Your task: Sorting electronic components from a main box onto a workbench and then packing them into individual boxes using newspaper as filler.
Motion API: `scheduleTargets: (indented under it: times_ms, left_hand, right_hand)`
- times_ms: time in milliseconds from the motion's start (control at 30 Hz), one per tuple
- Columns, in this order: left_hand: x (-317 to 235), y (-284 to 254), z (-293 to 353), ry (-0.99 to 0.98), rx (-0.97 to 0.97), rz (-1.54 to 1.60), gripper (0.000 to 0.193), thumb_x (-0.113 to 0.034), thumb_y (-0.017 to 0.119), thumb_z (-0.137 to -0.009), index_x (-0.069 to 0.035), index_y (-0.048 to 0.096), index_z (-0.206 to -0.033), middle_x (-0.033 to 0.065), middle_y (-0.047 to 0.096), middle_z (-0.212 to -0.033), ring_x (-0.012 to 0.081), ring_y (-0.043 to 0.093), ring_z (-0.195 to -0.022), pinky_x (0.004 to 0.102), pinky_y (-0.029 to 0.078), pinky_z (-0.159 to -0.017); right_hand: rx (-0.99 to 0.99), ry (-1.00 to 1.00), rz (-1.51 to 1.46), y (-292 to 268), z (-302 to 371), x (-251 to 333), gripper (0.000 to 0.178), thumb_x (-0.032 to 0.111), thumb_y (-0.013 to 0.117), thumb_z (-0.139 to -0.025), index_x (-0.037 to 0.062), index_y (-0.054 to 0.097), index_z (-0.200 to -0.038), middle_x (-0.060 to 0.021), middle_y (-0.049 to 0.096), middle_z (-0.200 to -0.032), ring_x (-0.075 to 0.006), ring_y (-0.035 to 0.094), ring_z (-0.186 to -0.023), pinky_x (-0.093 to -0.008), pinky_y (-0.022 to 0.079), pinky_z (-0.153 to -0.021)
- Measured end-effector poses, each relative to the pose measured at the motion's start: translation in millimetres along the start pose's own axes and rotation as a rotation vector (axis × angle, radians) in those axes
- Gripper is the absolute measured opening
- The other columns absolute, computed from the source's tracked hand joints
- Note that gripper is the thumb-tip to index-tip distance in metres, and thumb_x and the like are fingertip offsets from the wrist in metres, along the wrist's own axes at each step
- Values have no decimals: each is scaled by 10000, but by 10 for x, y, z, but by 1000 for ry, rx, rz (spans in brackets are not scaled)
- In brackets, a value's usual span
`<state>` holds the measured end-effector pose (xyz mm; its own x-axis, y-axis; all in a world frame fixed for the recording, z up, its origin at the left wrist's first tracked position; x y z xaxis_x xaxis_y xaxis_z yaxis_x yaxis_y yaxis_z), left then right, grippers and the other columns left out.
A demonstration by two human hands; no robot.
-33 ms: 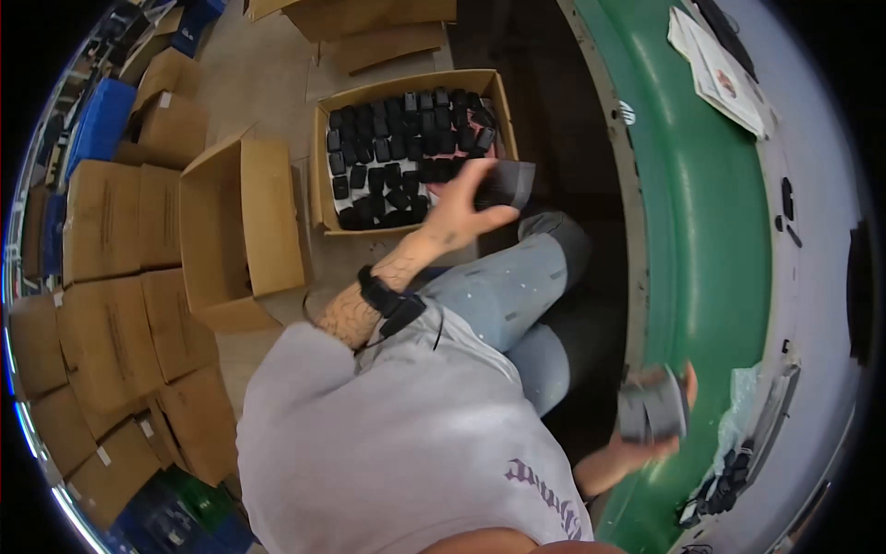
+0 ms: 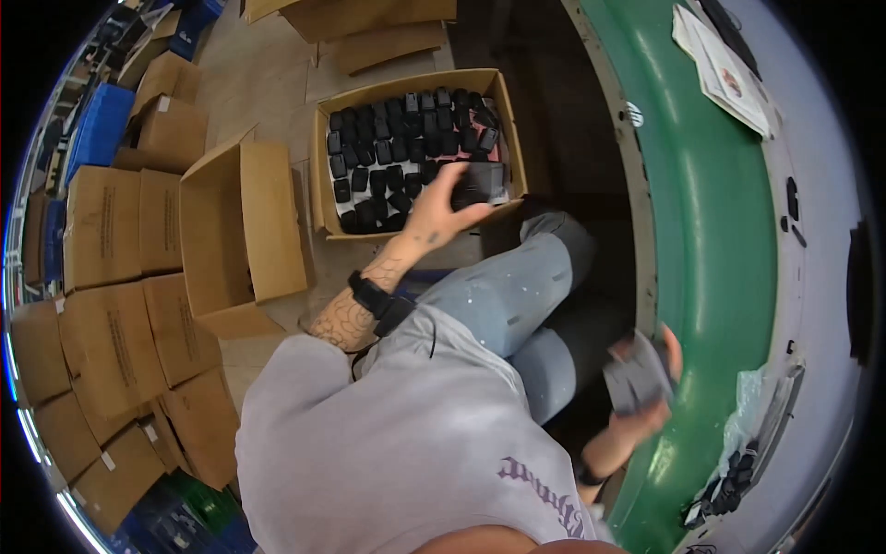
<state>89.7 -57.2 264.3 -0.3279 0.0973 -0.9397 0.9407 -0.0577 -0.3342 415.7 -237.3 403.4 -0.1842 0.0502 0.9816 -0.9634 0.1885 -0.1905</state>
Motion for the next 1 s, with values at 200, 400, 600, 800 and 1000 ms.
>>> scheduleTargets:
  times_ms: [200, 400, 600, 800, 1000]
  left_hand:
    - [1530, -275, -308, -100, 282, -703, 750, -594, 708, -794, -45, 530, -1274, 196, 644, -1175, 366, 610, -1111, 475, 528, -876]
    - [2374, 557, -630, 31, 443, -894, 776, -560, 745, -746, -88, 514, -1317, 111, 621, -1173, 275, 580, -1119, 483, 508, -803]
    - [2745, 670, -480, 103, 354, -897, 744, -531, 745, -759, -102, 524, -1325, 72, 579, -1129, 260, 547, -1088, 477, 486, -816]
    - [2914, 757, -377, 84, 275, -882, 721, -492, 764, -749, -132, 535, -1330, 52, 538, -1100, 248, 509, -1063, 475, 466, -833]
    - [2905, 681, -376, 90, 240, -853, 808, -425, 790, -755, -149, 452, -1435, 74, 512, -1238, 287, 467, -1170, 494, 411, -954]
  right_hand:
    - [680, -294, 447, 2446, -1811, -864, 662, 426, 682, -877, 36, 475, -1371, -227, 578, -1289, -399, 541, -1197, -432, 459, -989]
    - [974, -477, 1092, 3318, -2594, -2705, 672, 488, 734, -809, 81, 514, -1298, -136, 609, -1105, -327, 576, -1093, -439, 507, -895]
    - [1085, -493, 1297, 3500, -2655, -3151, 741, 340, 848, -715, 97, 506, -1326, -112, 564, -1223, -303, 511, -1215, -433, 486, -929]
    - [920, -349, 1387, 3424, -2549, -3440, 833, 253, 863, -689, 114, 440, -1393, -112, 491, -1305, -302, 468, -1258, -412, 490, -943]
    - [838, -186, 1407, 3408, -2619, -3412, 844, 216, 864, -667, 116, 441, -1390, -112, 486, -1325, -314, 459, -1267, -425, 509, -931]
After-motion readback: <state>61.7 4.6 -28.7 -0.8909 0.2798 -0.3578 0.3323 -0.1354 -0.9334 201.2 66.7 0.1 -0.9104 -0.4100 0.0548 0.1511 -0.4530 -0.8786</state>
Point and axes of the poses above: each hand's wrist, its own z-axis away from the middle knuckle, its own y-axis out of the palm, x = y × z, the point moved 7 cm from there along -z, towards the middle knuckle
